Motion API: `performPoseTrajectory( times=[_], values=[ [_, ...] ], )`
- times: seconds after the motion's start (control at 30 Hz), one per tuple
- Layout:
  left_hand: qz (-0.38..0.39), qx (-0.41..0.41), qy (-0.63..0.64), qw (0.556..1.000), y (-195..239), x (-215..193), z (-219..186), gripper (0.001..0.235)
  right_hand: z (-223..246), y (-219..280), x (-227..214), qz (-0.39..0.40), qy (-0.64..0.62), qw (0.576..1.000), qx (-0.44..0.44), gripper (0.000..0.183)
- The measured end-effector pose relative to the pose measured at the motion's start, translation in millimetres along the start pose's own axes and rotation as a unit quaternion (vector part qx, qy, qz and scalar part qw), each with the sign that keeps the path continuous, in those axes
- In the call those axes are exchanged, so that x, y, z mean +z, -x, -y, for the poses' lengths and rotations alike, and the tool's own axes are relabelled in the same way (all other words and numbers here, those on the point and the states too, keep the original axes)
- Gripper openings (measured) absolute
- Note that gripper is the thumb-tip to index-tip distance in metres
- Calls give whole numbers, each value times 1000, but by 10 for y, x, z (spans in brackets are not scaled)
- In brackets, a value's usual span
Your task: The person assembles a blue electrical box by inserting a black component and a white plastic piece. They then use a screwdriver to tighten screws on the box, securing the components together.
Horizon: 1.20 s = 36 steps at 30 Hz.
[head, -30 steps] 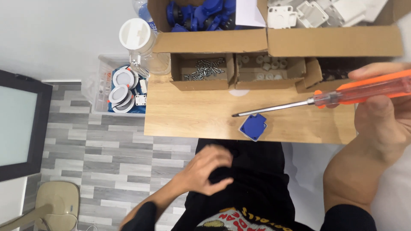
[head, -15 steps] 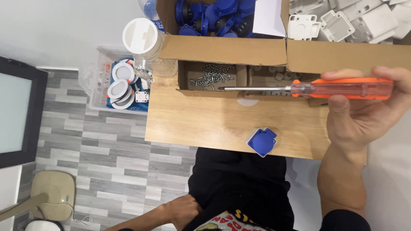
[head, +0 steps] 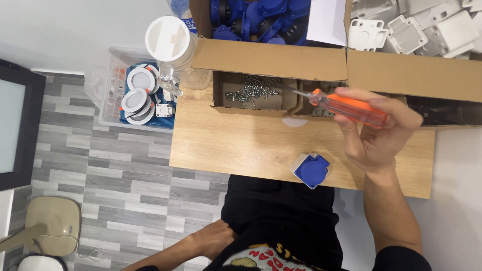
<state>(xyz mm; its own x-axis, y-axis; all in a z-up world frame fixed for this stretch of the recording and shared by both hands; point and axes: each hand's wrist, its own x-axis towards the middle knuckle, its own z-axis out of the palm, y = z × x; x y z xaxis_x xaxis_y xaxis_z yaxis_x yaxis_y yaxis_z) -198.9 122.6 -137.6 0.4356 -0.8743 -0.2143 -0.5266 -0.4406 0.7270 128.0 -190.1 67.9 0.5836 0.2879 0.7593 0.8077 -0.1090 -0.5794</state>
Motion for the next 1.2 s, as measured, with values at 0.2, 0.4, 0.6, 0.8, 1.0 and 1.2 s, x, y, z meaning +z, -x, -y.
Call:
performPoseTrajectory(
  times=[0.2, 0.4, 0.6, 0.8, 1.0, 1.2],
  values=[
    [26, 38, -66, 997, -4, 448, 101, 18, -92, 154, 75, 36, -25, 999, 22, 46],
    [9, 42, -30, 999, -46, 646, 189, 20, -39, 73, 164, 101, 26, 994, 18, 46],
    [7, 13, 19, 1000, -82, 539, 204, 31, 4, -22, 250, 132, 146, 980, 8, 42],
    [-57, -66, 43, 995, -263, 340, 337, 38, 24, 3, 255, 118, 128, 984, -29, 49],
    [-86, -96, -10, 992, -543, -705, -48, 22, 121, 137, 93, 61, 43, 996, -55, 55],
    [-168, -89, -1, 982, -592, -1092, -382, 18, 337, 171, 72, -47, 27, 997, -57, 43]
  ],
)
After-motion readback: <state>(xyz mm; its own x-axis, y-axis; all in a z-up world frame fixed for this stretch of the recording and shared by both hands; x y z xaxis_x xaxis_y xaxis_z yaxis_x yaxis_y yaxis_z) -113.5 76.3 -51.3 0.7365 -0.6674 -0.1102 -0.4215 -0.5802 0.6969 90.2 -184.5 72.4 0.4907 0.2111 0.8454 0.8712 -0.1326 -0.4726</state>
